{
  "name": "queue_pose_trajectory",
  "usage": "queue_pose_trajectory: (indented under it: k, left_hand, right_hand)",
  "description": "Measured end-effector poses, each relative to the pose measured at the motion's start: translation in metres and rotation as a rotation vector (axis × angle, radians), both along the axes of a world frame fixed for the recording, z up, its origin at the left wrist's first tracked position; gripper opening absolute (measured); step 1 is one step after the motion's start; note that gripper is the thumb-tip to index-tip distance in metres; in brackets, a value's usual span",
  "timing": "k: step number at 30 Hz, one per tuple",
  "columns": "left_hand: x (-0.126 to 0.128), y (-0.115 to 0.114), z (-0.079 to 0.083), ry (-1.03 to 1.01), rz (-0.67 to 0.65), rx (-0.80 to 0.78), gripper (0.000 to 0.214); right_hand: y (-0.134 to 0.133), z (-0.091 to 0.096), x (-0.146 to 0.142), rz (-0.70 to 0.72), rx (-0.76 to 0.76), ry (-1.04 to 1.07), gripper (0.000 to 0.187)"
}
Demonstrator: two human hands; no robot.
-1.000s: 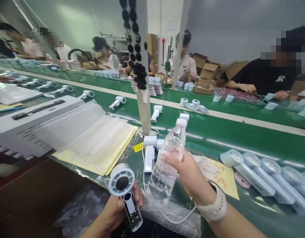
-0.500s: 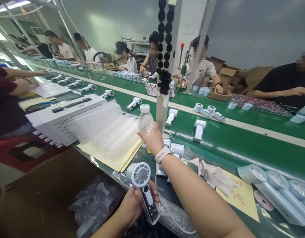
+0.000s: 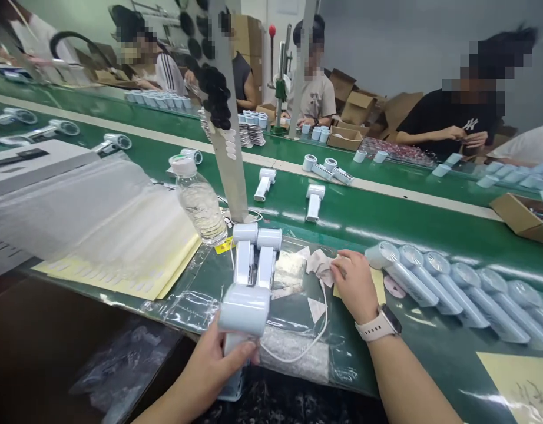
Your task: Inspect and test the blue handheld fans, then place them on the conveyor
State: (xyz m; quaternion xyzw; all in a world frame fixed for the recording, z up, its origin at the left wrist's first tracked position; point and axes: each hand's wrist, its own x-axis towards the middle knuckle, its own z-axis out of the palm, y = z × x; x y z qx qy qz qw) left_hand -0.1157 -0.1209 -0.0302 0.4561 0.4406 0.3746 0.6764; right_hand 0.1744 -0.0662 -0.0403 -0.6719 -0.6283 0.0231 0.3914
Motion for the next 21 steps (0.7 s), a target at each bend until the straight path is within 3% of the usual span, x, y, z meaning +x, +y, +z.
queue_pose_trajectory:
  k: [4,7,12,18,21]
  left_hand:
    - [0.025,0.003,0.021,0.067,-0.191,0.017,0.059]
    - [0.037,0.003,0.031,0.1,-0.231,0.023,0.058]
    - [0.053,-0.004,0.034,0.223,-0.252,0.119,0.054]
    - [0.061,-0.013,0.032,0.204,-0.293,0.242,0.048]
    - [0.06,-0.015,0.03,0.14,-0.287,0.188,0.05]
  right_hand:
    - [-0.025,0.003,0.007,-0.084,0.013,0.066,0.022]
    - [-0.047,0.023,-0.003,-0.092,-0.056,0.383,0.023]
    - [-0.074,0.055,-0.032,0.074,-0.12,0.922,0.026]
    - [-0.083,0.061,-0.042,0.205,-0.121,1.07,0.02]
    - [-0.089,0.061,-0.038,0.248,-0.073,1.117,0.015]
